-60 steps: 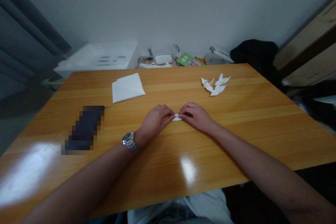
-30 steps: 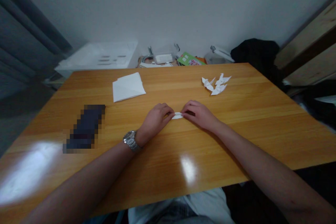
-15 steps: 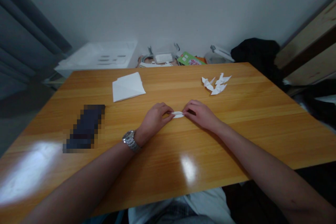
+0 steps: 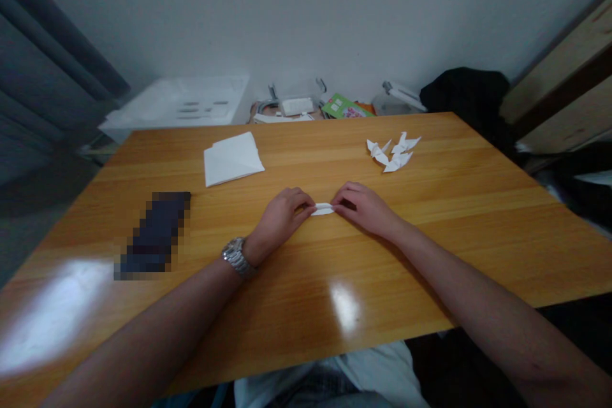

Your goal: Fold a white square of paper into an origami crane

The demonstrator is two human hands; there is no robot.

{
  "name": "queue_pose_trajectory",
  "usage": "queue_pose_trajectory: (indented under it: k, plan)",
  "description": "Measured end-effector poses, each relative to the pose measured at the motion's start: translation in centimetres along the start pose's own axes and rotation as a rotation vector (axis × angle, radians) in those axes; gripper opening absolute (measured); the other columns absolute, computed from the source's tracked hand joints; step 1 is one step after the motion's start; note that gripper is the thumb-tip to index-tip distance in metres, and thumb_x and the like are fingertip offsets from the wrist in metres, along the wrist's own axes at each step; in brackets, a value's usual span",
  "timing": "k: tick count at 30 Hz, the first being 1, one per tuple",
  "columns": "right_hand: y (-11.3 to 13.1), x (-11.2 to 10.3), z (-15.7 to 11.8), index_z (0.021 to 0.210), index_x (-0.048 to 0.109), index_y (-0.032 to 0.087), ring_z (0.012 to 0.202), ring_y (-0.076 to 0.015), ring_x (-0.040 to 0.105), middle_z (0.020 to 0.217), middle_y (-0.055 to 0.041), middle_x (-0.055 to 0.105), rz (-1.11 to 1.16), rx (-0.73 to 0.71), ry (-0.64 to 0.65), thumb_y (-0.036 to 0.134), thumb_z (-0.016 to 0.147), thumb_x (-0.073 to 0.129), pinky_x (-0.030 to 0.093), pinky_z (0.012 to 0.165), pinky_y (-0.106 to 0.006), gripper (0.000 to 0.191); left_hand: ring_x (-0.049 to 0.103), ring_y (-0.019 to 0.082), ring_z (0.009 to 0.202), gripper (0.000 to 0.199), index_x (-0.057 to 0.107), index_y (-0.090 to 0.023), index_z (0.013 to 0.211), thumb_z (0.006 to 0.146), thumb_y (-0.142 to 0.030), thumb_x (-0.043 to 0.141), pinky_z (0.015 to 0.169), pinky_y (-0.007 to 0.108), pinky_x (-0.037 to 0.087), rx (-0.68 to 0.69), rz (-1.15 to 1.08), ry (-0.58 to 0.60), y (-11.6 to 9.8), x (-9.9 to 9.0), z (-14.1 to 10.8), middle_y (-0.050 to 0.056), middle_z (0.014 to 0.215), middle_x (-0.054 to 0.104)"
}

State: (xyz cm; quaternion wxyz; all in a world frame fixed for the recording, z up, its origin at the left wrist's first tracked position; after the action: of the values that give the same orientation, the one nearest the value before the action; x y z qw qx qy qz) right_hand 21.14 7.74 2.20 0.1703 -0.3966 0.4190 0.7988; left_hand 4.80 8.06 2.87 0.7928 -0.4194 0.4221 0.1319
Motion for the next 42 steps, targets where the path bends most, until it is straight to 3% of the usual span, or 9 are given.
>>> queue_pose_trajectory:
  k: [17,30,34,38,42]
  plan:
    - [1.2,-0.6,0.0,0.104,0.067,0.02,0.085,-0.0178,0.063,0.096,-0.0047,0.069,0.12,0.029,-0.065,0.023,0.095,0.063,0.047,0.077,-0.03,0.01,0.062,0.017,0.085,0.013,0.067,-0.018,0.096,0.097,-0.028,0.059,0.079,0.031,0.049,-0.044,-0.1,-0.092,0.8,-0.3,0.0,0.003,0.091,0.067]
    - [3.1,-0.4,0.0,0.109,0.069,0.022,0.099,-0.021,0.066,0.106,-0.0092,0.071,0.184,-0.17,-0.081,0.031,0.097,0.063,0.053,0.088,-0.036,0.017,0.064,0.016,0.08,0.014,0.067,-0.018,0.092,0.096,-0.029,0.059,0.075,0.029,0.051,-0.099,-0.153,-0.142,1.2,-0.5,0.0,0.003,0.087,0.068]
    - [2.5,-0.8,0.0,0.105,0.071,0.022,0.095,-0.0203,0.066,0.1,-0.0086,0.072,0.213,-0.112,-0.106,0.033,0.103,0.05,0.053,0.086,-0.037,0.024,0.064,0.015,0.082,0.015,0.067,-0.018,0.094,0.097,-0.029,0.058,0.077,0.028,0.052,-0.081,-0.175,-0.161,1.1,-0.5,0.0,0.003,0.089,0.069]
    - [1.4,-1.0,0.0,0.101,0.072,0.021,0.093,-0.0203,0.066,0.099,-0.0077,0.072,0.273,-0.008,-0.124,0.038,0.103,0.048,0.052,0.086,-0.036,0.029,0.066,0.016,0.095,0.017,0.063,-0.019,0.11,0.099,-0.028,0.055,0.089,0.03,0.054,-0.052,-0.258,-0.186,0.5,-1.0,-0.1,0.004,0.104,0.069]
    - [0.1,-0.7,-0.1,0.099,0.072,0.021,0.092,-0.0197,0.067,0.097,-0.0063,0.073,0.35,0.105,-0.132,0.041,0.103,0.049,0.051,0.086,-0.034,0.031,0.067,0.016,0.099,0.015,0.061,-0.019,0.11,0.098,-0.027,0.055,0.093,0.032,0.054,-0.006,-0.288,-0.117,-0.3,-0.8,-0.2,0.004,0.105,0.069]
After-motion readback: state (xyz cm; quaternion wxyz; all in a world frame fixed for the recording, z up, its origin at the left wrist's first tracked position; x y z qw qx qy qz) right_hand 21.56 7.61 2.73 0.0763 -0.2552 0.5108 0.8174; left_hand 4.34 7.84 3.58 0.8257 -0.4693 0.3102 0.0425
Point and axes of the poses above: each hand's wrist, its own z-axis towards the middle knuckle, its own x-axis out of the palm, y = z × x, the point moved 8 cm from there along z, towards the middle knuckle
